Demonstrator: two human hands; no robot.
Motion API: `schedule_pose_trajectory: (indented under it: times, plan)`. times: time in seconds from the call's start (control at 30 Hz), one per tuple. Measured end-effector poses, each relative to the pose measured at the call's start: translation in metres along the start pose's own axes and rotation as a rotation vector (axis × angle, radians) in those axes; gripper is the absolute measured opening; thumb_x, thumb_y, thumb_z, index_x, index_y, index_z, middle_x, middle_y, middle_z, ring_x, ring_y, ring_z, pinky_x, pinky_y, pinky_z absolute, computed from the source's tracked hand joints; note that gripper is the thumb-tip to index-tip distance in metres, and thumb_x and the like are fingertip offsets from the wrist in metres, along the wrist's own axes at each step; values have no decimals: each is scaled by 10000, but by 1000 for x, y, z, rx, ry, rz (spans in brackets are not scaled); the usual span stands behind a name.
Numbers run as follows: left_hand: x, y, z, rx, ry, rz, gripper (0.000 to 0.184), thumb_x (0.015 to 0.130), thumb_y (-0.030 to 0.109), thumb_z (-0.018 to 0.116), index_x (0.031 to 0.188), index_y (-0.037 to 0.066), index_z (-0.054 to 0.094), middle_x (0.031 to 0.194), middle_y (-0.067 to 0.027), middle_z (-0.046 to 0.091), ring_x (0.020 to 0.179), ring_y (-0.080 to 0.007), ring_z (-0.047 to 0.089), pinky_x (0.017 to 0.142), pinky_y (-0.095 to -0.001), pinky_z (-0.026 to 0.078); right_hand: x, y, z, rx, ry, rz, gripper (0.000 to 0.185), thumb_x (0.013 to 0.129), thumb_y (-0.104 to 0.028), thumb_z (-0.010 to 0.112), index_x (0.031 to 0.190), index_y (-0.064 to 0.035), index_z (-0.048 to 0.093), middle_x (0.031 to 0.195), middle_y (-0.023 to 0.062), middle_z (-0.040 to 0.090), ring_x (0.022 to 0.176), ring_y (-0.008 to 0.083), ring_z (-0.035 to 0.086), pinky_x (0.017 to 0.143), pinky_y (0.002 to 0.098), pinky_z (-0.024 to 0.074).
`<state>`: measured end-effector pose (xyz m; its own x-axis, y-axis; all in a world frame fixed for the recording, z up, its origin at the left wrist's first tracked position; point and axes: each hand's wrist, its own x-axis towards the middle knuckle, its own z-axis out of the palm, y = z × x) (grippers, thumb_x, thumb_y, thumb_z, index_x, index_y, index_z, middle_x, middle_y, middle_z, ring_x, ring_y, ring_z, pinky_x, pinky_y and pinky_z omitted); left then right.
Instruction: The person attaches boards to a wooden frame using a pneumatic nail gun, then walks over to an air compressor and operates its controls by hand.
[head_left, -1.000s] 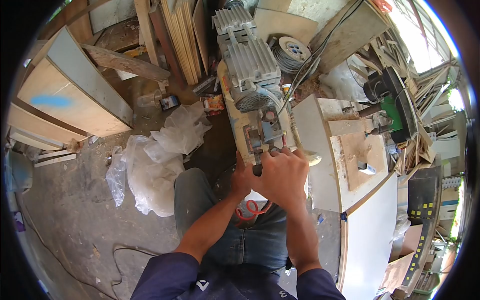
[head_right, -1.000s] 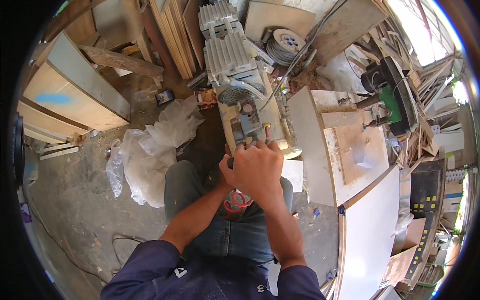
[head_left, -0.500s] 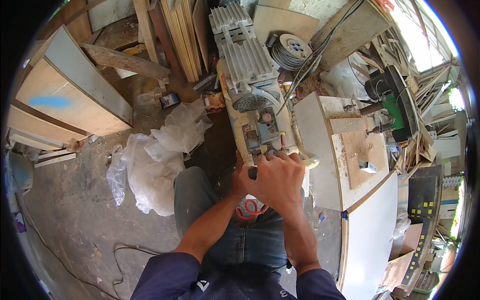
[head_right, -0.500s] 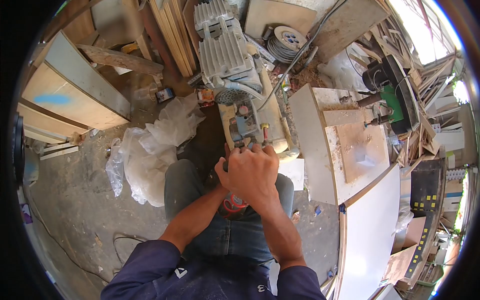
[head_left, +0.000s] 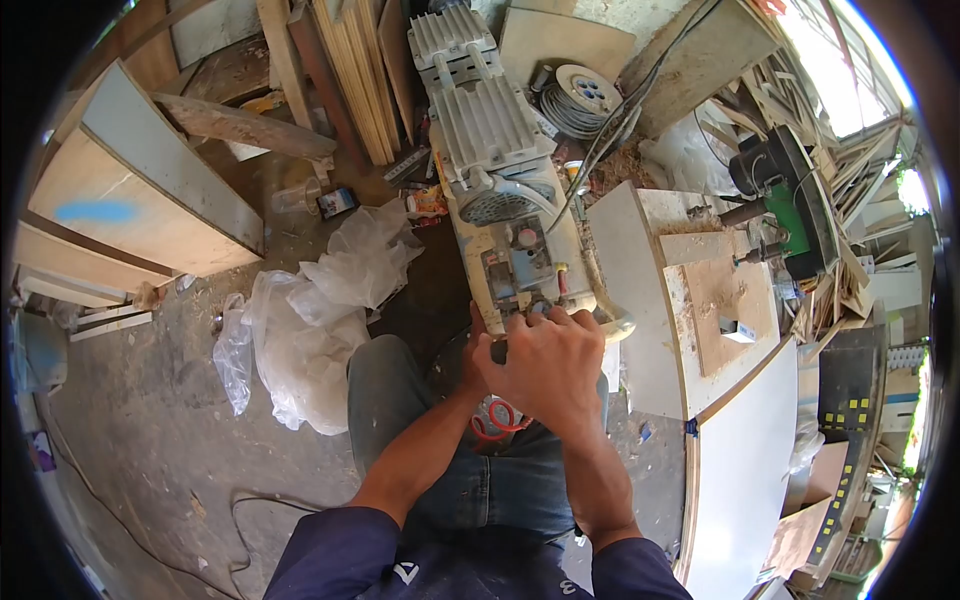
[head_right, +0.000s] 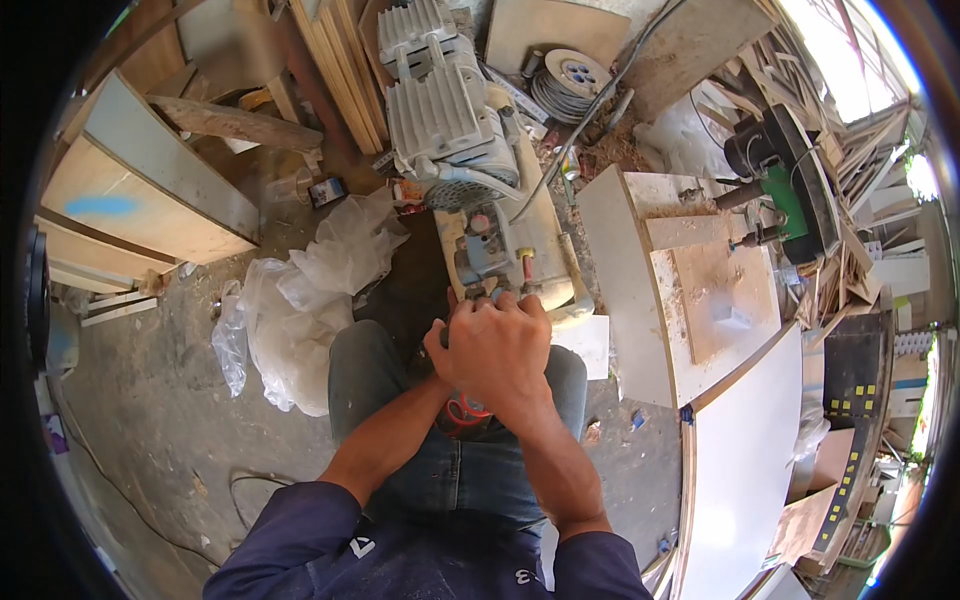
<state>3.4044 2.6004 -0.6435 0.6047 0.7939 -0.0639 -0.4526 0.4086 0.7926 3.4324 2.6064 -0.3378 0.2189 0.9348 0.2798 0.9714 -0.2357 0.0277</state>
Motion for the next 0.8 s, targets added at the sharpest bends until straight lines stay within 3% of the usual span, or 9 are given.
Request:
schedule_pose_trajectory:
  times: [0.8]
  plan:
    - [-4, 6, -7, -186, 7, -143, 787, 906, 549, 357, 1570, 132, 291, 1448, -120, 439, 1405, -248, 365, 1217, -419, 224, 2, 4, -2, 26, 0, 0, 342, 753, -360, 699, 608, -53, 664, 589, 99, 645, 595, 261, 647, 632, 387, 468]
